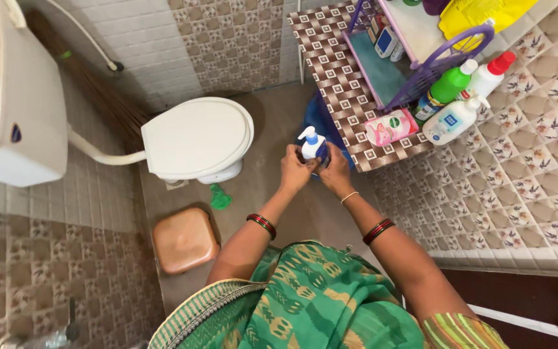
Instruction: The person places a detergent refill pouch onto a bathroom shelf, retrieves a pump bottle from a counter in another room, and places the bottle onto the shelf.
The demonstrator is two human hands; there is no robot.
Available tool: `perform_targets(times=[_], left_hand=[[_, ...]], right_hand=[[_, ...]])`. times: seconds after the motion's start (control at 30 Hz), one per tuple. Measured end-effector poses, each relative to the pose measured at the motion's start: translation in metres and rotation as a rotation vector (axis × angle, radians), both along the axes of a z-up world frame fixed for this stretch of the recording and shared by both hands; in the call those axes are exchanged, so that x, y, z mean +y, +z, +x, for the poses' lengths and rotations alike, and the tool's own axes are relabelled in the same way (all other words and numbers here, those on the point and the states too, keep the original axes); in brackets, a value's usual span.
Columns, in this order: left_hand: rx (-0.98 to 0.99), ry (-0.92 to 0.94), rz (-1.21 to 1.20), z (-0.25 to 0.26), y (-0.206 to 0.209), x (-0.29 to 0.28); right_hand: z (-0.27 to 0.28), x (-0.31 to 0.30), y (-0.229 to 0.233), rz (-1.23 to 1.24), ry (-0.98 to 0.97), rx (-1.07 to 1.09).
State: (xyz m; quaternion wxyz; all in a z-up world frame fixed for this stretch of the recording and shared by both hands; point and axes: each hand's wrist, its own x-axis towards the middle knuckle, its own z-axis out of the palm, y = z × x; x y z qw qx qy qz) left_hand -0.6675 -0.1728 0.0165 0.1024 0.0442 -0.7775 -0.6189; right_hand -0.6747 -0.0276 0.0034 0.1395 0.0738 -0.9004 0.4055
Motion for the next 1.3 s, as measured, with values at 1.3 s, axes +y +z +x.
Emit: perform_targets(times=[1.3], left_hand=[[-0.157,-0.737,-0.032,-0.395,-0.013,0.057]], right_hand=[[-0.356,0.063,-0.009,0.002,-0.388,0.032]])
